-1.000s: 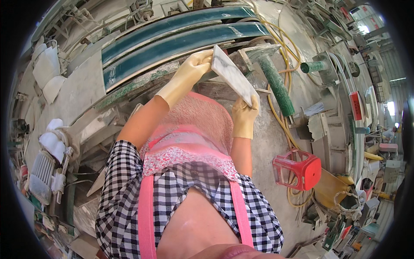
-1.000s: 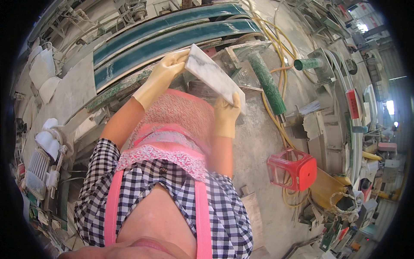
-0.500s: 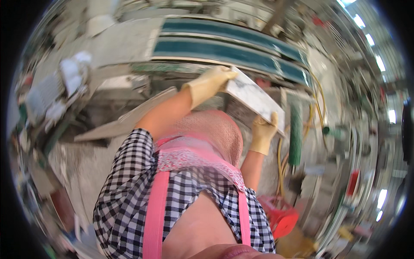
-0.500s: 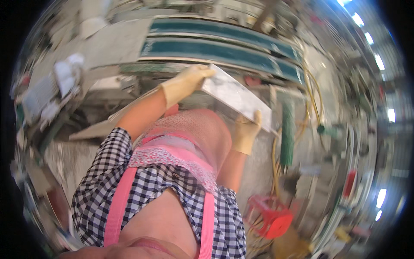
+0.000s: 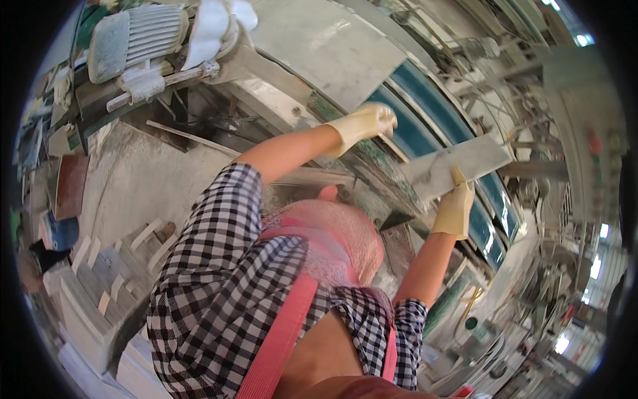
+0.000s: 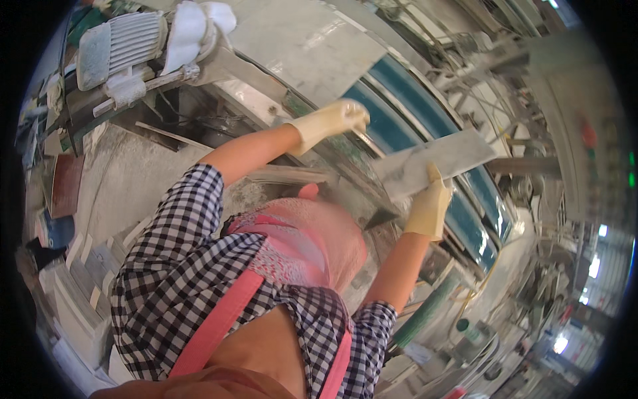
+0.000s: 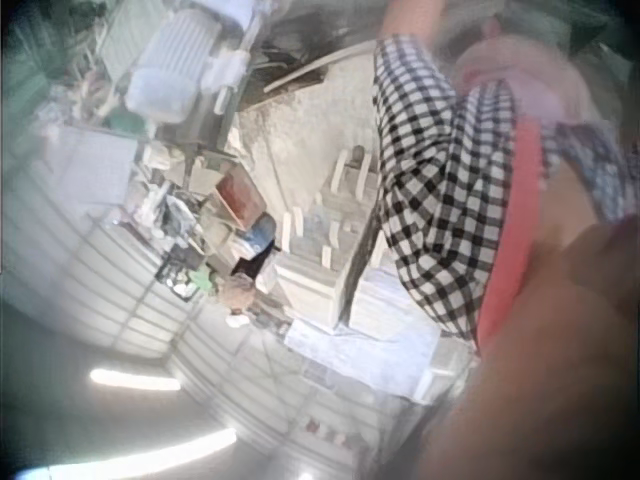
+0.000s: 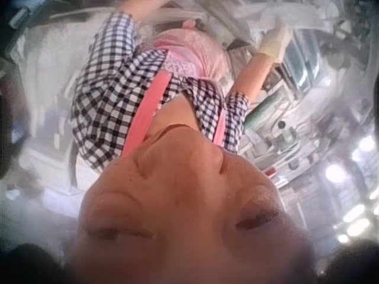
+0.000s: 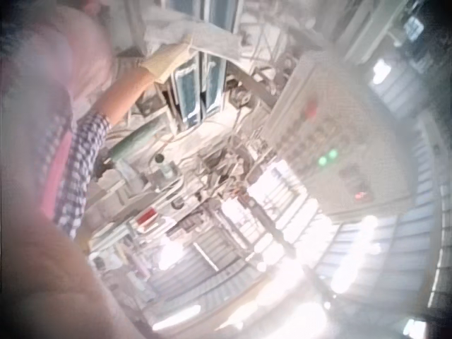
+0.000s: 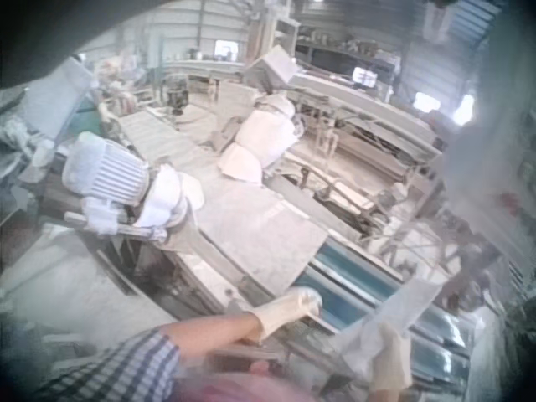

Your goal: The person repeatedly picks up rectangular stone slabs, places them on a moving belt polisher, and rubs the surfaces with gloved hands. After polishing, the person stacks the slabs on a nearby pile. The cycle repeats for multiple slabs.

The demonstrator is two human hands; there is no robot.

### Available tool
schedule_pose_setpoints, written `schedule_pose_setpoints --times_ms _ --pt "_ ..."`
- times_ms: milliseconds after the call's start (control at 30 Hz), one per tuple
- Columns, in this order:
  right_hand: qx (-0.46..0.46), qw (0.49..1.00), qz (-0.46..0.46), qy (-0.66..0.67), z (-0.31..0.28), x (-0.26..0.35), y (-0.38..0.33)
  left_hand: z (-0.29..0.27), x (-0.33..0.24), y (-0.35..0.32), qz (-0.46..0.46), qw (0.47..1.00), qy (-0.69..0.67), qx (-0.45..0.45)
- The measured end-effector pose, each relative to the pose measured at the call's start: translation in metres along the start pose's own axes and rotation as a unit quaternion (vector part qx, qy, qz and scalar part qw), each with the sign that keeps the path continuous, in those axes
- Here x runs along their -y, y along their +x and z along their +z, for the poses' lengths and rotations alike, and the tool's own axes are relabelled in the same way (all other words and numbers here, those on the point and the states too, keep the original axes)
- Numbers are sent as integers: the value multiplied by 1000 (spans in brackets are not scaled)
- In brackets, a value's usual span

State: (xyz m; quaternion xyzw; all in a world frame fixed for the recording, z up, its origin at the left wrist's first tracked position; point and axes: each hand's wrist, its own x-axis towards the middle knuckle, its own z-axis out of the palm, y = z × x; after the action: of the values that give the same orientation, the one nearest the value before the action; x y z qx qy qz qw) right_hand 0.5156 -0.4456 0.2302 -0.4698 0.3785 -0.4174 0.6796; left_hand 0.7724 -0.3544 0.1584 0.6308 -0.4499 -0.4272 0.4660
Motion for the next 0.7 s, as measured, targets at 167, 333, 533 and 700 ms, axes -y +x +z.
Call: schedule_pose_setpoints --times_ms 167,333,533,700 --pt "22 966 -3 -258 31 20 18 -38 -13 29 59 891 396 -215" --pt "19 869 -75 -489 54 8 49 -40 -44 42 -57 827 508 -235" --pt "55 795 -113 -593 47 -15 66 -46 -67 58 -154 825 520 -158" --pt "77 786 -155 -593 27 -25 39 -36 -79 81 -237 800 550 -47"
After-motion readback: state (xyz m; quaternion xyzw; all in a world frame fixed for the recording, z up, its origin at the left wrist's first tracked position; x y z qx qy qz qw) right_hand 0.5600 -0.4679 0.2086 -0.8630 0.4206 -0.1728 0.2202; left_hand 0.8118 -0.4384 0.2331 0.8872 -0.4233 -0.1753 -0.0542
